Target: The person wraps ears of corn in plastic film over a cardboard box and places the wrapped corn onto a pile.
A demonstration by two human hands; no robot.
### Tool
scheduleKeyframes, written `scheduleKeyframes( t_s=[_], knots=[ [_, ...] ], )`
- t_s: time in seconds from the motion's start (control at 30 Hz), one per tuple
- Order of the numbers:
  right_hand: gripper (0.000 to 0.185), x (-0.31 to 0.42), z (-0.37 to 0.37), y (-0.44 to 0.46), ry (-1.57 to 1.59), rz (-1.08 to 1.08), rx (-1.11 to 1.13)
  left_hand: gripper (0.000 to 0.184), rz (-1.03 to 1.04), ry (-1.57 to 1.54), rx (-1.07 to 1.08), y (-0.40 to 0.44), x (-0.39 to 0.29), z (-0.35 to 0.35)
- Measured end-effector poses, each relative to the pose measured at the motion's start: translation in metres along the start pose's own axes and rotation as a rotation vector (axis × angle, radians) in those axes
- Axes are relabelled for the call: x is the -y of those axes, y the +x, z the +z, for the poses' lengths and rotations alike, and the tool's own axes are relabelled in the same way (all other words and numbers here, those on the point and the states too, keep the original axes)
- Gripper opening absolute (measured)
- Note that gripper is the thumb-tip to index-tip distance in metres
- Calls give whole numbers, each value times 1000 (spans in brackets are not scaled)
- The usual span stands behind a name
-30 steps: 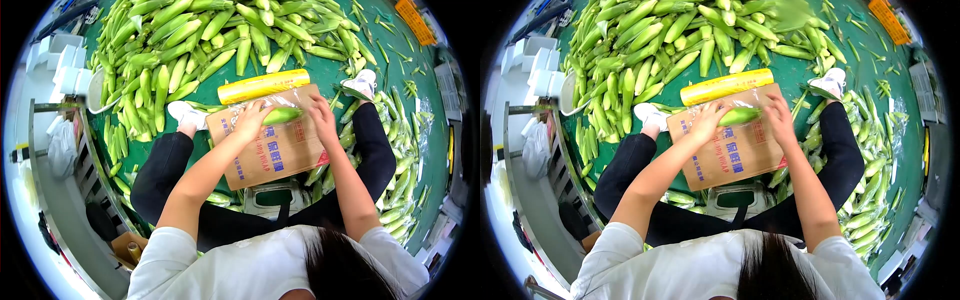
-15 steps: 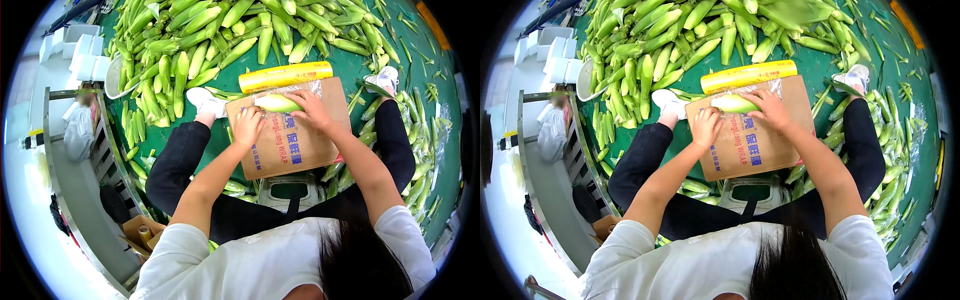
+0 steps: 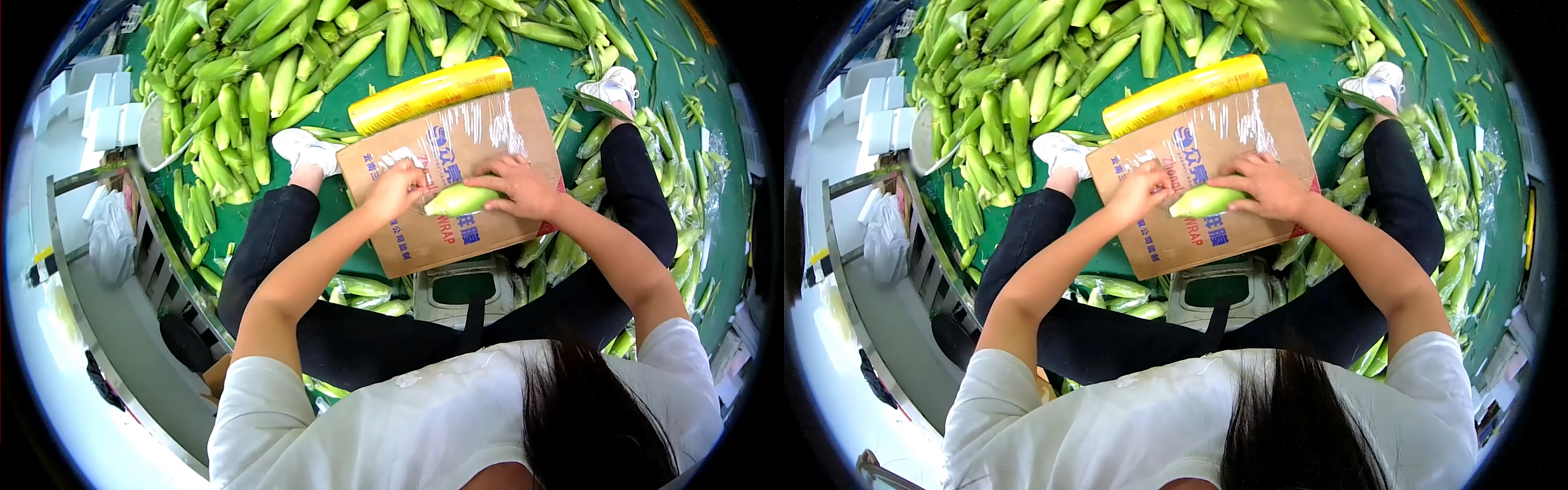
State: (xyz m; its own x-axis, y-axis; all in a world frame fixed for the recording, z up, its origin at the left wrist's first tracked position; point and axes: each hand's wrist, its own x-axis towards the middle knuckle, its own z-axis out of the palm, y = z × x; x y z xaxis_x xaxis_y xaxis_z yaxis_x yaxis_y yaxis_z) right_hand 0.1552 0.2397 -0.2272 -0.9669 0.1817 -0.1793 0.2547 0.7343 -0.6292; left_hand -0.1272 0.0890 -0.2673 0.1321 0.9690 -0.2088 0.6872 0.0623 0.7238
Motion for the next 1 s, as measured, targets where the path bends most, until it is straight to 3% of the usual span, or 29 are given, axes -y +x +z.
scheduleKeyframes(
  t_s=[0.07,0.1,0.17,0.2,0.23,0.27,0.3,0.37,0.43,0.47,0.5,0.53,0.57,0.6,0.7,0.73,0.77,0.83,0.9,0.97,1.0],
  knots=[
    [54,-17,11,28,-188,-75,-245,29,-60,183,62,24,-4,-9],
    [53,-25,14,45,-278,-112,-366,41,-181,200,236,37,-6,-26],
    [50,-33,-6,86,-253,-57,-419,72,-284,-44,324,55,-9,-81],
    [48,-41,-18,106,-289,-93,-434,79,-337,-143,245,64,-5,-107],
    [45,-47,-30,122,-330,-130,-451,71,-269,-230,42,69,-2,-130],
    [45,-44,-41,134,-263,-32,-312,60,-287,-458,-85,75,5,-150],
    [47,-37,-36,136,-272,-5,-328,50,-357,-261,-296,79,-12,-164],
    [51,-17,-11,126,-297,46,-333,44,-188,-198,-421,94,15,-159],
    [58,-13,-1,127,-340,110,-333,33,-56,-334,-348,120,-2,-128],
    [61,-13,2,124,-359,141,-333,32,29,-411,-204,130,-15,-109],
    [60,-12,2,120,-301,161,-269,32,39,-433,-135,141,-31,-87],
    [60,-8,3,116,-236,183,-208,33,304,-285,-117,152,-30,-61],
    [59,-5,4,112,-171,203,-149,34,285,-65,10,155,-34,-34],
    [58,-2,3,108,-110,220,-90,36,186,-157,174,161,-34,-17],
    [62,3,-3,77,282,-97,218,41,324,290,8,145,-26,34],
    [63,6,4,74,342,-55,541,42,423,502,-4,132,-41,38],
    [65,17,17,70,408,-14,863,43,438,519,16,124,-48,42],
    [70,56,35,41,473,-171,1157,45,471,571,42,117,-48,51],
    [75,89,45,-9,789,-256,1240,46,420,583,-24,104,-52,60],
    [82,121,20,-58,1094,86,1244,48,345,586,-82,89,-68,69],
    [81,128,13,-86,1173,137,999,47,342,522,-166,80,-72,80]
  ],
)
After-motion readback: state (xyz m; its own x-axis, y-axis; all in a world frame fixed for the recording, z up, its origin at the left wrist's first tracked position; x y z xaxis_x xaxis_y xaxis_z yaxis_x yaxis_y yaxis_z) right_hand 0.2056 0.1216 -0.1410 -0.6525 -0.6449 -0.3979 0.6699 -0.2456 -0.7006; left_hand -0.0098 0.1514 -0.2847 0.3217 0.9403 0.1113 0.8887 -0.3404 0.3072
